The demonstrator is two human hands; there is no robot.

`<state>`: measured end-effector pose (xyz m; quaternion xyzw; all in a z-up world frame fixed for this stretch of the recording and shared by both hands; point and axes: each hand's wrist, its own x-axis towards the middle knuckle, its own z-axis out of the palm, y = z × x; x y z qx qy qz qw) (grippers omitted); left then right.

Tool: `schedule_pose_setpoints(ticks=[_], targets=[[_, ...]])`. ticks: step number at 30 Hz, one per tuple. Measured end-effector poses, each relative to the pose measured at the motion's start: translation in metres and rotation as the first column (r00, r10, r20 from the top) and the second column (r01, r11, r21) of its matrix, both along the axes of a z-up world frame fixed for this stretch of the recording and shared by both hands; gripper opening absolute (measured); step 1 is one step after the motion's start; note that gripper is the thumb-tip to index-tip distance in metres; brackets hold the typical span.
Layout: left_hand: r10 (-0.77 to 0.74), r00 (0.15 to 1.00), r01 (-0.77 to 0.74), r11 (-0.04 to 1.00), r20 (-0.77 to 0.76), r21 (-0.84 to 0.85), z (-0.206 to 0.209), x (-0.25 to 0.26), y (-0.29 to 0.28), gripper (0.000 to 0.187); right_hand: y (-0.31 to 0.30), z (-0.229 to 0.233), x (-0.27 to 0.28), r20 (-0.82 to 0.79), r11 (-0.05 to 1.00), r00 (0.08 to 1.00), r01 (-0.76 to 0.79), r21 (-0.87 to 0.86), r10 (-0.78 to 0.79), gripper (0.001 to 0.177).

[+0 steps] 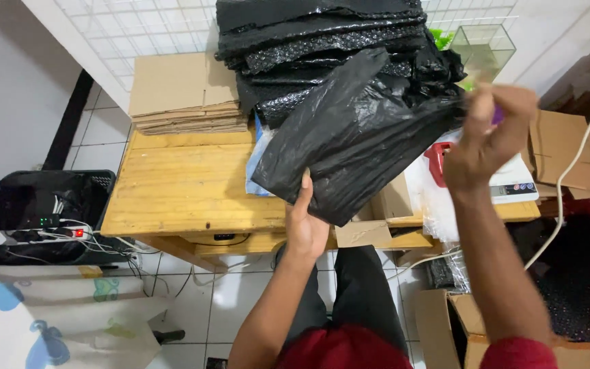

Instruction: Packing small items into plastic bags and then into a cardboard box for shipping.

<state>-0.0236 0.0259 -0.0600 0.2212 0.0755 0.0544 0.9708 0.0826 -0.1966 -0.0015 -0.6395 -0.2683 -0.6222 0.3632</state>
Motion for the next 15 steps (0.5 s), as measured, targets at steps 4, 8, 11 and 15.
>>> schedule_pose_setpoints(ticks=[4, 8, 11, 15], targets=[[0.005, 1.000, -0.005, 1.000, -0.012, 0.027, -0.004, 0.006, 0.006, 0.072, 0.026, -0.040, -0.055, -0.065, 0.949, 0.994, 0.101, 0.300, -0.085, 0.009], [0.059, 0.987, -0.068, 0.996, 0.150, 0.053, -0.015, 0.019, 0.007, 0.044, 0.045, -0.088, -0.082, -0.515, 0.919, 0.796, -0.126, 0.374, 0.319, 0.029], [0.096, 0.985, -0.107, 0.992, 0.143, 0.069, 0.005, 0.023, 0.006, 0.045, 0.057, -0.095, -0.081, -0.704, 0.803, 0.389, -0.233, 0.549, 0.594, 0.045], [0.144, 0.987, -0.152, 0.980, 0.071, 0.131, 0.014, 0.030, -0.005, 0.054, 0.085, -0.094, -0.075, -0.472, 0.448, 0.018, -0.351, 0.822, 0.881, 0.101]])
